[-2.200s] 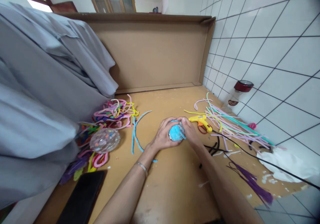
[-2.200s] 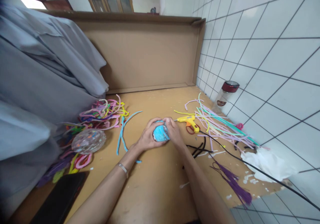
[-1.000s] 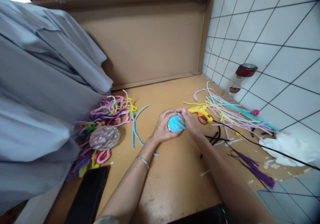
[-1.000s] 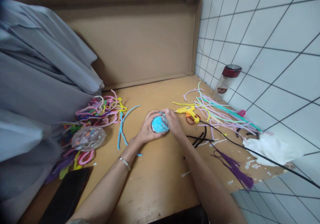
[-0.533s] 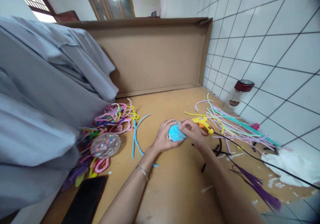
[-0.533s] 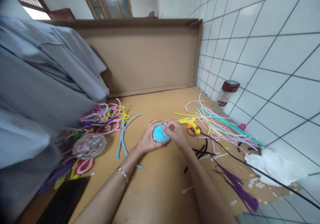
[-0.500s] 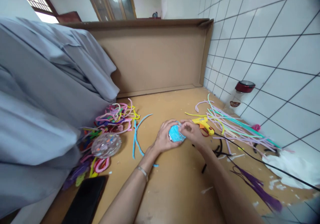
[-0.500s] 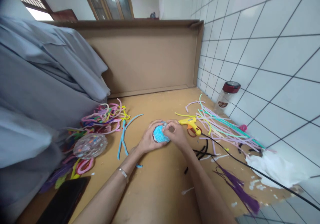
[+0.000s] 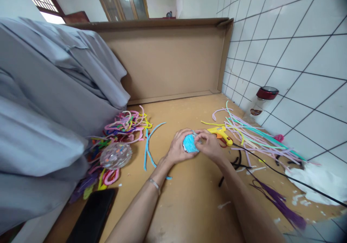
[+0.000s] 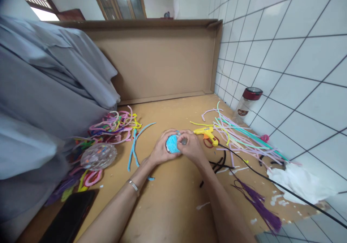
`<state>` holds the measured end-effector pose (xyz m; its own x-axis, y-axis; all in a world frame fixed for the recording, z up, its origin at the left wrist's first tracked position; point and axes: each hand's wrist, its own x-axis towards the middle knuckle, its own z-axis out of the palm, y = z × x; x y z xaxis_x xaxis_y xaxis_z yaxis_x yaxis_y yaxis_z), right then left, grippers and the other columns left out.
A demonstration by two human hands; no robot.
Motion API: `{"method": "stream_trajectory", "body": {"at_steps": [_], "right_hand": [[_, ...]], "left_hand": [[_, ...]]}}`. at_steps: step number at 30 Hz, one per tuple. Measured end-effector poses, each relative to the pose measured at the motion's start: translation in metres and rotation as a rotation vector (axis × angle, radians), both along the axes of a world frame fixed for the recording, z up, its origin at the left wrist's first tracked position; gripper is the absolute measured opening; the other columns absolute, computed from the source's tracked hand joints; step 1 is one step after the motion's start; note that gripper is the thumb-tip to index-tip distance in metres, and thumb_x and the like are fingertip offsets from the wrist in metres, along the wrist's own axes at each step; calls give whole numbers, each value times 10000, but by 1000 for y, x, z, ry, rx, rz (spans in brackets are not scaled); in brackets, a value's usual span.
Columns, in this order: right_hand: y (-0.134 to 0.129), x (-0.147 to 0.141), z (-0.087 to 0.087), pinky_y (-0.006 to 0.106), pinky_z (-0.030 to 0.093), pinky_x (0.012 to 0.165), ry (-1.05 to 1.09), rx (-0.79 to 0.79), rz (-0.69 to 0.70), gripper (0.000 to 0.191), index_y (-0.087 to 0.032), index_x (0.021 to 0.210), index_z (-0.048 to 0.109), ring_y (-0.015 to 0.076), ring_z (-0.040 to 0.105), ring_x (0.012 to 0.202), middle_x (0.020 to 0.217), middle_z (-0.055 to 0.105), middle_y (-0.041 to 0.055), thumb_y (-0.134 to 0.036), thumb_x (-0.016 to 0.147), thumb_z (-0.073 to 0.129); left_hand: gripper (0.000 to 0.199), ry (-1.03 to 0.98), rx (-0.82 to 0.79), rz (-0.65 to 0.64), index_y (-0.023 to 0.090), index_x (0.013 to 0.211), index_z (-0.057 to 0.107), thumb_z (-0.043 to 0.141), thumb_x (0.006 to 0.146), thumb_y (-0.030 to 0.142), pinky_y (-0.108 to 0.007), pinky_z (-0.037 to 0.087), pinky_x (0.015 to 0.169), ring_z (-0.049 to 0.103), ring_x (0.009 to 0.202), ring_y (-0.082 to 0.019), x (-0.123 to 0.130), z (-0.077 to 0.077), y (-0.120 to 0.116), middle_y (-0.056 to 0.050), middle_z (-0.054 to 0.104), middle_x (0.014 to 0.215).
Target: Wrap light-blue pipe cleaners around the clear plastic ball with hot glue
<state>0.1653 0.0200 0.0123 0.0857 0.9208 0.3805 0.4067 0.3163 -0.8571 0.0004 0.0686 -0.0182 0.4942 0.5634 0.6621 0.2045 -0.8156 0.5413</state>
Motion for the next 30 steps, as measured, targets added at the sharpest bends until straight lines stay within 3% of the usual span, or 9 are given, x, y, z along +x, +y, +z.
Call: {"method": "stream_trajectory", "body": {"at_steps": [9, 20, 30], "right_hand": [[4, 1, -7, 381, 482, 864, 76, 16, -25, 47, -216, 625, 609, 219, 647, 907, 896, 703, 65, -181, 626, 578], [2, 2, -3, 375, 471, 872, 10, 34, 9, 74, -227, 631, 615, 219, 621, 929, 905, 666, 49, -161, 605, 592], [1, 6, -4, 373, 461, 882, 175, -48, 102, 59, -209, 652, 639, 222, 597, 983, 983, 634, 56, -233, 616, 680]], "left_hand": [[702, 2, 9, 11, 223, 1222, 512, 799, 585, 298, -492, 448, 1010, 538, 1187, -298, 0, -1, 1, -116, 577, 1228], [702, 11, 0, 18, 235, 1221, 514, 800, 585, 320, -488, 441, 1003, 544, 1175, -300, 0, -2, 1, -112, 571, 1236], [681, -7, 3, 2, 235, 1215, 521, 794, 595, 308, -485, 450, 1000, 546, 1169, -289, 0, -3, 1, -113, 567, 1235]]}}
